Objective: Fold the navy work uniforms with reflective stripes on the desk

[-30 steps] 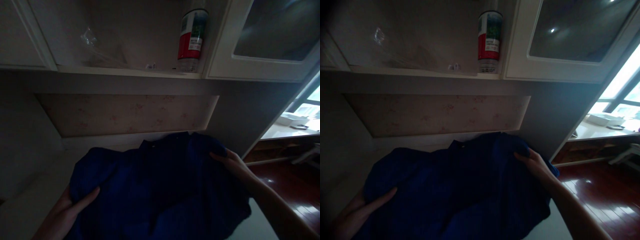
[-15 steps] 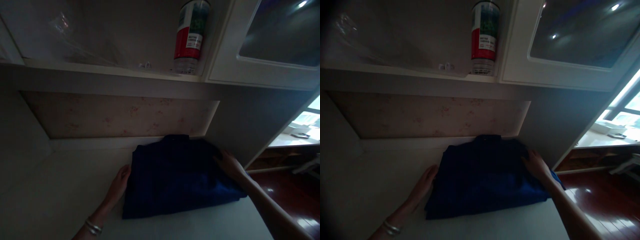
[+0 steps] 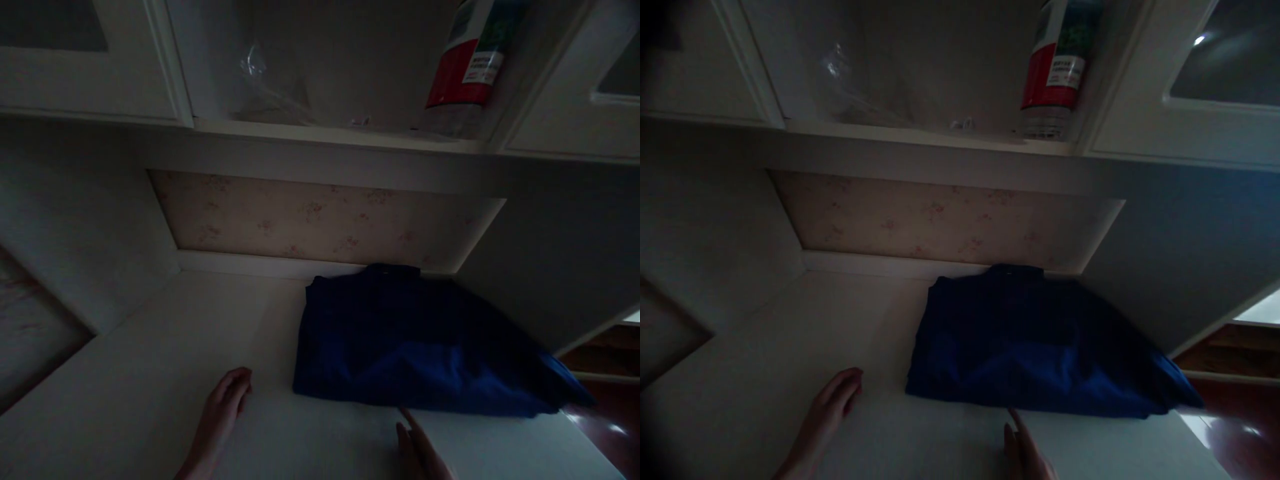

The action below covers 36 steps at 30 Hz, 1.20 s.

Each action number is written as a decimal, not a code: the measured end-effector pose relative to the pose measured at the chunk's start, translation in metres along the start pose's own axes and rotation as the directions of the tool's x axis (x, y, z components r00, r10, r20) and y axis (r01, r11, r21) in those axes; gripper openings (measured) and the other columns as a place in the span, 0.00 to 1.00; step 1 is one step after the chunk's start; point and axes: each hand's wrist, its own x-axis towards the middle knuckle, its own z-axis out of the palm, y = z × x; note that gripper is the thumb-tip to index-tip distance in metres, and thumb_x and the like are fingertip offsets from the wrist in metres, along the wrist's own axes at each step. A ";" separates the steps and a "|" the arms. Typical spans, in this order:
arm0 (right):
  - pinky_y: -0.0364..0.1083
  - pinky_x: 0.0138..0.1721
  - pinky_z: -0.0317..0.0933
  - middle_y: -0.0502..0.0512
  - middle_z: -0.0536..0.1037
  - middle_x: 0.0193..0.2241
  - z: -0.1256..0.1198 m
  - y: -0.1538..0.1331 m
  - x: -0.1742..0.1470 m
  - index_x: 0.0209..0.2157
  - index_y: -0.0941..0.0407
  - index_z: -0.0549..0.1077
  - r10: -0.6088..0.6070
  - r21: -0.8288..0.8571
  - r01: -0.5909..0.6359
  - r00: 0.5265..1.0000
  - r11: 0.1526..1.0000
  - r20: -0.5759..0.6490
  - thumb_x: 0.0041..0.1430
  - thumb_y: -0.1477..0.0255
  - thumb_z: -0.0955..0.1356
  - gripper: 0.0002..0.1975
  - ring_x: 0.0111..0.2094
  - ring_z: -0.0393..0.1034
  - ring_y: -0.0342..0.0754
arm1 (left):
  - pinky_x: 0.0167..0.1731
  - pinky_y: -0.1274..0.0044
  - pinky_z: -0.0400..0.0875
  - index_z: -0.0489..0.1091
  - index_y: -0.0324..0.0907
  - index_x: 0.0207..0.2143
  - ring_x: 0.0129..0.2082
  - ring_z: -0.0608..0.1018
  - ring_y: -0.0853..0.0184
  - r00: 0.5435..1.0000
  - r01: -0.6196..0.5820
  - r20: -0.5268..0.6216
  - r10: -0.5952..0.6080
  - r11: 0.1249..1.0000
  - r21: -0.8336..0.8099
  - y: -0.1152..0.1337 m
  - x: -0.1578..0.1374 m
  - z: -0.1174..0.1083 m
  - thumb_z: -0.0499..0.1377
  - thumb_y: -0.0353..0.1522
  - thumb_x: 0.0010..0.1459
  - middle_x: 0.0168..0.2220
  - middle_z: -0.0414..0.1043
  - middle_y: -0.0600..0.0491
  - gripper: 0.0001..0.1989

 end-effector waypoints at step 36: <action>0.47 0.42 0.72 0.47 0.79 0.47 0.014 -0.023 -0.002 0.49 0.44 0.75 -0.307 -0.346 0.331 0.944 0.878 0.124 0.65 0.56 0.56 0.22 0.44 0.76 0.51 | 0.27 0.78 0.61 0.72 0.42 0.37 0.28 0.69 0.67 0.982 -0.047 0.188 0.018 0.987 0.151 -0.007 -0.008 -0.002 0.56 0.51 0.55 0.25 0.65 0.56 0.22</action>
